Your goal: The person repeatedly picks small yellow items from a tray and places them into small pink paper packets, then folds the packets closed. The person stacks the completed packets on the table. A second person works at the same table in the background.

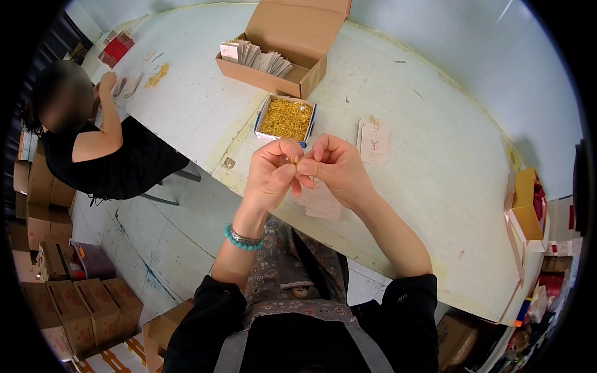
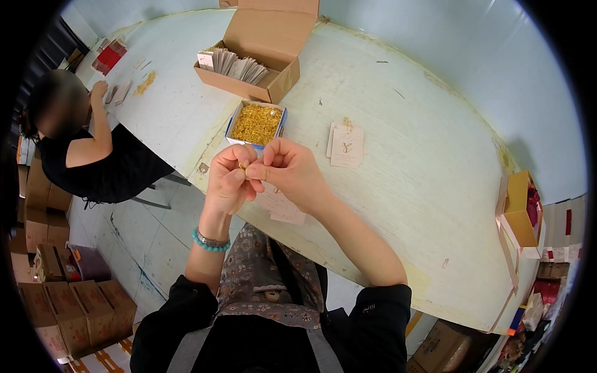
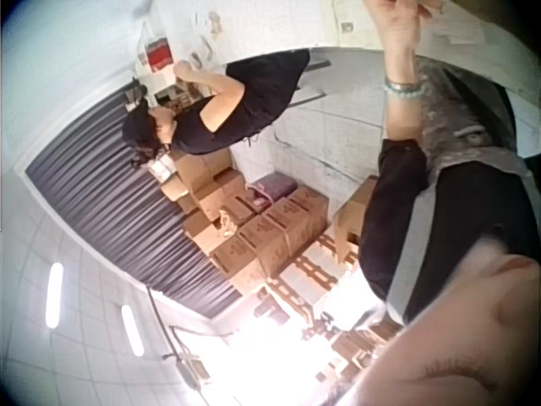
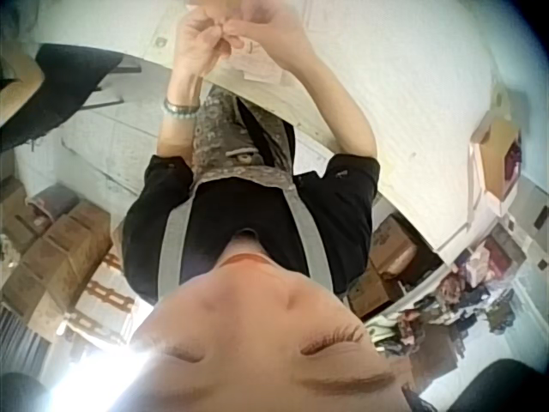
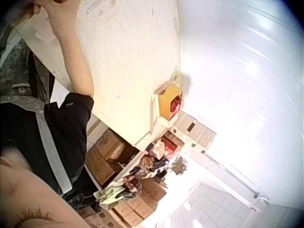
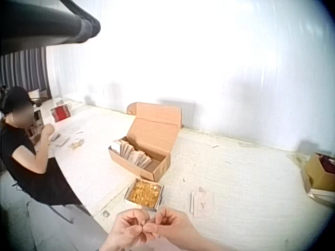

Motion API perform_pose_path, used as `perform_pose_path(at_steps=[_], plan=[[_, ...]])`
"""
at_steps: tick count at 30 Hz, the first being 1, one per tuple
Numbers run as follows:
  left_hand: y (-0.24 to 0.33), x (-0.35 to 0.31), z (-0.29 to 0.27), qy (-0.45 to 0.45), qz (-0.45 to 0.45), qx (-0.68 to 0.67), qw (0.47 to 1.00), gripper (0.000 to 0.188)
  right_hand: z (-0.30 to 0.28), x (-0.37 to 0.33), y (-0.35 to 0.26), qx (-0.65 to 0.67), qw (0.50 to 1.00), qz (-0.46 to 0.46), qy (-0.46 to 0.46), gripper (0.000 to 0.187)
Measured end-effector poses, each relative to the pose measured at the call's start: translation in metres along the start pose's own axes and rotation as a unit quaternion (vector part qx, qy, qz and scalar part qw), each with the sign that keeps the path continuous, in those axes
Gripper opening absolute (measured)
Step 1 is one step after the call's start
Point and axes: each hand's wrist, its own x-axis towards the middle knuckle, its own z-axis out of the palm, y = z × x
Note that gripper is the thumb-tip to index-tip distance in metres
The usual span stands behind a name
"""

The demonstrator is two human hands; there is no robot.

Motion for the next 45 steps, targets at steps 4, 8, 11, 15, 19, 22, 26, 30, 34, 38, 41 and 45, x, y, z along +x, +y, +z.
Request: perform_pose_path(at_steps=[4, 8, 11, 15, 19, 22, 26, 30, 34, 38, 41, 45], plan=[[0.0, -0.002, 0.006, 0.021, 0.005, -0.005, 1.0, 0.008, 0.002, -0.001, -0.001, 0.017, 1.0, -0.001, 0.002, 0.02], [-0.001, -0.002, 0.007, -0.003, 0.031, -0.024, 0.999, 0.009, 0.002, -0.003, -0.007, 0.008, 1.0, 0.006, -0.015, 0.018], [-0.005, 0.001, -0.004, -0.026, 0.06, 0.002, 0.998, 0.006, 0.003, -0.004, -0.016, -0.055, 0.998, 0.005, -0.01, 0.013], [0.003, 0.0, -0.004, -0.005, 0.062, 0.14, 0.988, 0.006, -0.002, -0.01, -0.026, -0.31, 0.94, -0.143, 0.004, 0.015], [0.013, -0.001, 0.005, 0.003, -0.023, 0.253, 0.967, 0.008, -0.007, -0.014, -0.036, -0.379, 0.913, -0.147, 0.03, 0.01], [0.014, -0.002, 0.01, 0.042, -0.031, 0.383, 0.922, 0.02, -0.013, -0.015, -0.045, -0.406, 0.908, -0.06, 0.085, 0.01], [-0.003, -0.008, 0.003, 0.047, -0.051, 0.614, 0.786, 0.034, -0.03, -0.008, -0.052, -0.419, 0.899, 0.054, 0.118, 0.014], [-0.016, -0.004, -0.012, 0.027, -0.118, 0.548, 0.827, 0.032, -0.04, 0.0, -0.038, -0.412, 0.898, 0.116, 0.102, 0.017], [-0.015, -0.002, -0.021, 0.007, -0.104, 0.519, 0.848, 0.031, -0.047, 0.001, -0.031, -0.392, 0.904, 0.149, 0.079, 0.02], [0.003, -0.004, -0.004, 0.016, -0.096, 0.608, 0.788, 0.03, -0.043, 0.003, -0.03, -0.39, 0.901, 0.181, 0.058, 0.023], [0.004, -0.011, 0.001, 0.021, -0.034, 0.658, 0.752, 0.033, -0.042, 0.004, -0.028, -0.384, 0.904, 0.179, 0.053, 0.025], [0.01, -0.015, 0.006, 0.004, 0.04, 0.673, 0.738, 0.035, -0.047, 0.005, -0.024, -0.371, 0.912, 0.167, 0.047, 0.026]])
